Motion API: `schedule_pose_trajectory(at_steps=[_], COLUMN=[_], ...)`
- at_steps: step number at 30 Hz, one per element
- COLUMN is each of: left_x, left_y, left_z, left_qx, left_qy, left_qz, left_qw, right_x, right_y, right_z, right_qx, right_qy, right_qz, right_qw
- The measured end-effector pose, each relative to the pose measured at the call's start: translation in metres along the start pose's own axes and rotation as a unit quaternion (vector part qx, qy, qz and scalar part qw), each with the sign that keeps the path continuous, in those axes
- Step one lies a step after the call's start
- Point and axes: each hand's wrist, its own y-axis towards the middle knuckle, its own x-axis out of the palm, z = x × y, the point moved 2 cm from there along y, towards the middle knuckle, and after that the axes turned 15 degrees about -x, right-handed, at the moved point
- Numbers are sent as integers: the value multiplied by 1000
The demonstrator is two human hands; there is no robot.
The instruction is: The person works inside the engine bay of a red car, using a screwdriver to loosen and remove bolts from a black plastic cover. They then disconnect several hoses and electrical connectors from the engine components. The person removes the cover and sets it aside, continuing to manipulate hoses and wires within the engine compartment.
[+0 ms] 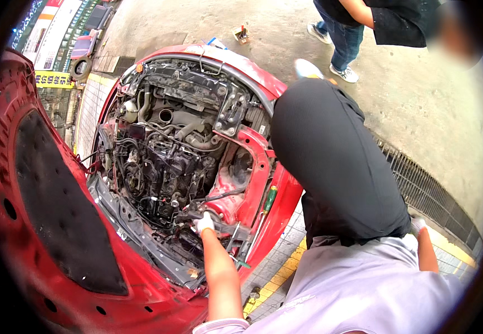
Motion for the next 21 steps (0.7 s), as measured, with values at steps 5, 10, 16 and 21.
schedule_pose_trajectory(at_steps=[5,10,16,21], left_x=[48,68,38,36], left_y=[19,-12,-74,-68], left_z=[-17,-15,18,19], left_qx=[2,6,-54,-60], left_qy=[4,1,-7,33], left_qz=[-56,3,27,41], left_qw=[998,1000,998,997], right_x=[-42,-56,134,353], right_y=[-6,22,92,109], right_z=[-186,-314,-496,-646], right_qx=[-203,-318,-520,-816], right_qy=[-52,-105,-104,-214], right_qz=[49,154,1,-87], right_qw=[977,930,848,530])
